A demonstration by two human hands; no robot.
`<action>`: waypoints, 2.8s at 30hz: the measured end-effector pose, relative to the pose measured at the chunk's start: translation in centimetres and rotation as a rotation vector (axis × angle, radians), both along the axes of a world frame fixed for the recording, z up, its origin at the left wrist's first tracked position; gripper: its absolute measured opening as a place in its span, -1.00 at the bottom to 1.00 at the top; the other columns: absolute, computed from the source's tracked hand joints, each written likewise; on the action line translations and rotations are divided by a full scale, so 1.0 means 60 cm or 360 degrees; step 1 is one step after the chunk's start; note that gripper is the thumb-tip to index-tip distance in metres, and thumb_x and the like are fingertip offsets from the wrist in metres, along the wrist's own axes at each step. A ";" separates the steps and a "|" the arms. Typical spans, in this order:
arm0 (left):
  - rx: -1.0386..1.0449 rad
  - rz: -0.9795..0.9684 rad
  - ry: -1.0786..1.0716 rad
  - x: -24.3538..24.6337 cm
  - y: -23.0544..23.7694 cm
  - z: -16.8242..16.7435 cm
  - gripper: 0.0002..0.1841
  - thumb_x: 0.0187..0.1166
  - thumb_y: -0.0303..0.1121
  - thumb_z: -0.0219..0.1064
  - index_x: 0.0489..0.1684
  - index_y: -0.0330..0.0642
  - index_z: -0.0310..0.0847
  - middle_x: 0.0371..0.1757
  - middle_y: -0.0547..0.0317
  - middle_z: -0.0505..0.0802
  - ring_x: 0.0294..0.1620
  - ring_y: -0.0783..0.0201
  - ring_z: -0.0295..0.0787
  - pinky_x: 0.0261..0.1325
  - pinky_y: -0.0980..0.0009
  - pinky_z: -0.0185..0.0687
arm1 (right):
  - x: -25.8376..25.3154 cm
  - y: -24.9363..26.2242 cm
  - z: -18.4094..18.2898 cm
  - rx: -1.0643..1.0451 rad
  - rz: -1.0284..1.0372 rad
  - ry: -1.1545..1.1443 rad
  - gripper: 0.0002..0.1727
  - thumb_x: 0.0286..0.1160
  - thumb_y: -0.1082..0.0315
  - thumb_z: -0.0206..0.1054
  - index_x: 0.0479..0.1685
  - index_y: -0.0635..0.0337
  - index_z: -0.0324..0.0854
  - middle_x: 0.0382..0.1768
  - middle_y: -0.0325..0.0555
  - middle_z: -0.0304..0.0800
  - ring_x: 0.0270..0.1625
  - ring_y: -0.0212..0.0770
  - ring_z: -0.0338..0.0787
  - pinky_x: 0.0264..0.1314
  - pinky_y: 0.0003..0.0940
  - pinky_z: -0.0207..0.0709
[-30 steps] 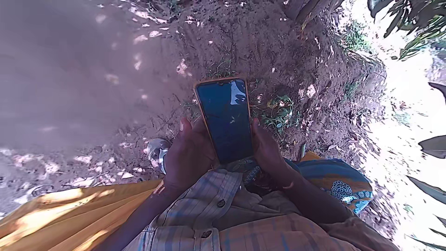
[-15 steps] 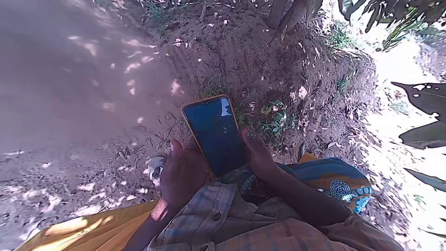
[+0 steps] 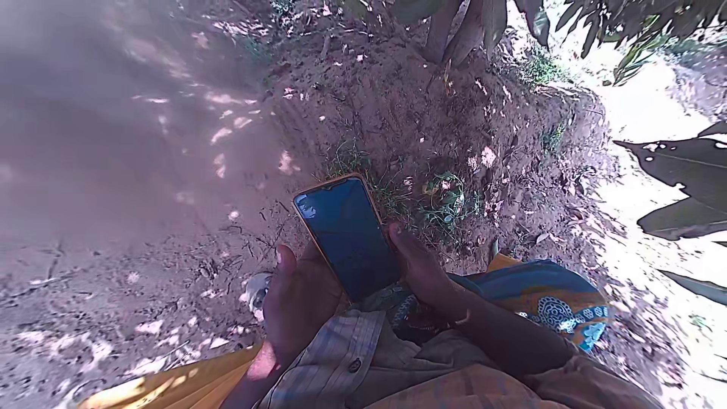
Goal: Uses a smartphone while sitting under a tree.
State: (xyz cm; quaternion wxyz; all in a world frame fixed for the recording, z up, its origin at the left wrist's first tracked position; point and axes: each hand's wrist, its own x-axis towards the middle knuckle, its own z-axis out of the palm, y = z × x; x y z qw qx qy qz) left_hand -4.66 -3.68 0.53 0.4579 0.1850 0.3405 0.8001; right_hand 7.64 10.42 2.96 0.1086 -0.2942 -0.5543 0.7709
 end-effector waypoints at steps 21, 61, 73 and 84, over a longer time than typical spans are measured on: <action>-0.0030 -0.0005 -0.0005 0.000 -0.001 -0.001 -0.12 0.35 0.47 0.27 0.62 0.12 0.36 0.39 0.14 0.78 0.41 0.13 0.73 0.41 0.10 0.69 | -0.002 0.001 -0.004 -0.0058 0.0028 0.0029 -0.46 0.93 0.20 -0.29 0.45 0.45 0.40 0.18 -0.01 0.68 0.24 -0.47 0.69 0.37 -0.51 0.56; -0.0108 0.0227 -0.0015 0.003 0.005 0.009 -0.18 0.53 0.42 0.06 0.69 0.10 0.19 0.40 0.21 0.77 0.44 0.20 0.71 0.43 0.13 0.67 | -0.012 0.009 -0.015 -0.0439 -0.0001 -0.0118 -0.42 0.94 0.08 -0.36 0.48 0.35 0.36 0.14 0.02 0.69 0.15 -0.27 0.76 0.23 -0.30 0.67; -0.0038 0.0132 -0.0019 0.000 0.000 -0.002 -0.26 0.56 0.41 0.05 0.56 0.09 0.40 0.32 0.24 0.82 0.37 0.26 0.75 0.39 0.22 0.69 | -0.009 0.003 -0.005 -0.0528 0.0093 -0.0222 -0.44 0.93 0.00 -0.34 0.39 0.15 0.46 0.05 -0.12 0.76 0.13 -0.29 0.79 0.18 -0.25 0.71; -0.0040 0.0209 -0.0173 0.005 0.003 0.000 -0.46 0.85 -0.14 -0.40 0.23 0.02 0.61 0.14 0.24 0.88 0.26 0.36 0.80 0.36 0.34 0.69 | -0.015 -0.001 -0.010 -0.0538 -0.0040 -0.0266 -0.42 0.92 -0.05 -0.35 0.40 0.12 0.45 0.03 -0.10 0.77 0.08 -0.25 0.82 0.08 -0.23 0.75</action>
